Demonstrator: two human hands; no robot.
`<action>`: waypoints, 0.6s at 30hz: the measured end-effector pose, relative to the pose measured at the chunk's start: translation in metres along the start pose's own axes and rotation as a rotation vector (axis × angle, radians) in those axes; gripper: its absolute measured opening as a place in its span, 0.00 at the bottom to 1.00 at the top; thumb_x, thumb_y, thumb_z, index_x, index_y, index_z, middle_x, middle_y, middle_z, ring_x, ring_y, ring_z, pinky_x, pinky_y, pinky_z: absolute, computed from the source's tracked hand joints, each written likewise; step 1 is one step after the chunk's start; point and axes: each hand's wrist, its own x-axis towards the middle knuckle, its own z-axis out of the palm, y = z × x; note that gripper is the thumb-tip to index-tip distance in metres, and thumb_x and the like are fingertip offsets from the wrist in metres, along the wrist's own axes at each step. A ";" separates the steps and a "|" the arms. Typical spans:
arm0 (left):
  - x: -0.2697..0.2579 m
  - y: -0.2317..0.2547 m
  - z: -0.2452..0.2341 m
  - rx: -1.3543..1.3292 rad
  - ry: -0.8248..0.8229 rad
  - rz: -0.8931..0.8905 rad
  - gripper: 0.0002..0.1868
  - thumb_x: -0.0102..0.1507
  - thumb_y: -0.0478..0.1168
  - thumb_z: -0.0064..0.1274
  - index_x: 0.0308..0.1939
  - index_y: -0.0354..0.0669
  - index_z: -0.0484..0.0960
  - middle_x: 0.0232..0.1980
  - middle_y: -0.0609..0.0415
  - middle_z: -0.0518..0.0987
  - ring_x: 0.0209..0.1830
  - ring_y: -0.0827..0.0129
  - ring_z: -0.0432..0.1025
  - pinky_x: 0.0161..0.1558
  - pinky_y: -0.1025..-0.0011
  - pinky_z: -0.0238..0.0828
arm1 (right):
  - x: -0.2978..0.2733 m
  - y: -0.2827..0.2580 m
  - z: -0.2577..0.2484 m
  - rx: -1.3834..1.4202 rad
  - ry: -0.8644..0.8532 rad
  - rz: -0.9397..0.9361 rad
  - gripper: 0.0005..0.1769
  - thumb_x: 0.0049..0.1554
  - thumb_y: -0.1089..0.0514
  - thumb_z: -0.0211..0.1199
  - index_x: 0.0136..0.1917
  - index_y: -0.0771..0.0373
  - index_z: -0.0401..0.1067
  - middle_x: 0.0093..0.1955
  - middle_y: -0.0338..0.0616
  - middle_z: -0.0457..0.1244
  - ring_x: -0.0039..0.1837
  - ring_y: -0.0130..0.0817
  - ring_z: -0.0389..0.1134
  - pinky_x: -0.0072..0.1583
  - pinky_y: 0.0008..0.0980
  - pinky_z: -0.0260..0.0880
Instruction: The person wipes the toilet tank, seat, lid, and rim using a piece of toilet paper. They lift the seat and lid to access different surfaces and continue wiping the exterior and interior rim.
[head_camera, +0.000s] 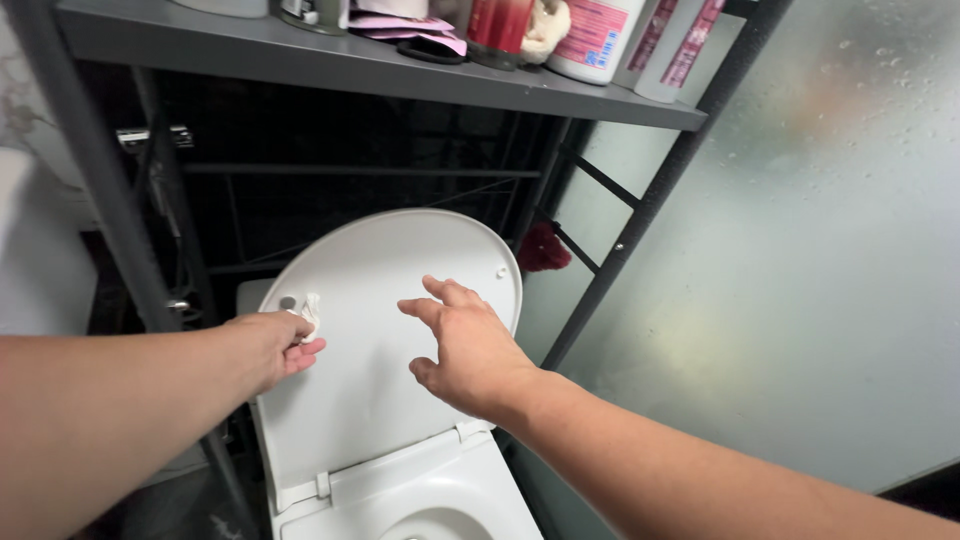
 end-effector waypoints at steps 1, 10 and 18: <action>0.004 0.001 0.002 0.014 0.005 -0.001 0.16 0.67 0.32 0.54 0.58 0.33 0.75 0.52 0.43 0.83 0.43 0.60 0.82 0.40 0.67 0.82 | -0.001 0.002 0.000 0.004 0.001 -0.002 0.37 0.53 0.57 0.67 0.74 0.49 0.61 0.83 0.43 0.42 0.83 0.44 0.42 0.78 0.44 0.48; 0.014 -0.013 -0.006 0.159 0.099 -0.214 0.13 0.66 0.30 0.55 0.54 0.27 0.79 0.48 0.39 0.82 0.38 0.60 0.82 0.38 0.70 0.83 | -0.006 0.000 0.009 0.050 -0.056 0.019 0.33 0.53 0.57 0.66 0.72 0.49 0.65 0.83 0.44 0.44 0.82 0.45 0.43 0.77 0.44 0.49; -0.003 0.036 0.008 -0.040 0.120 -0.095 0.14 0.68 0.36 0.53 0.55 0.31 0.79 0.48 0.41 0.82 0.37 0.65 0.81 0.43 0.74 0.83 | 0.000 -0.006 0.015 0.118 -0.060 0.016 0.31 0.53 0.57 0.65 0.70 0.50 0.67 0.82 0.43 0.46 0.82 0.42 0.46 0.75 0.41 0.57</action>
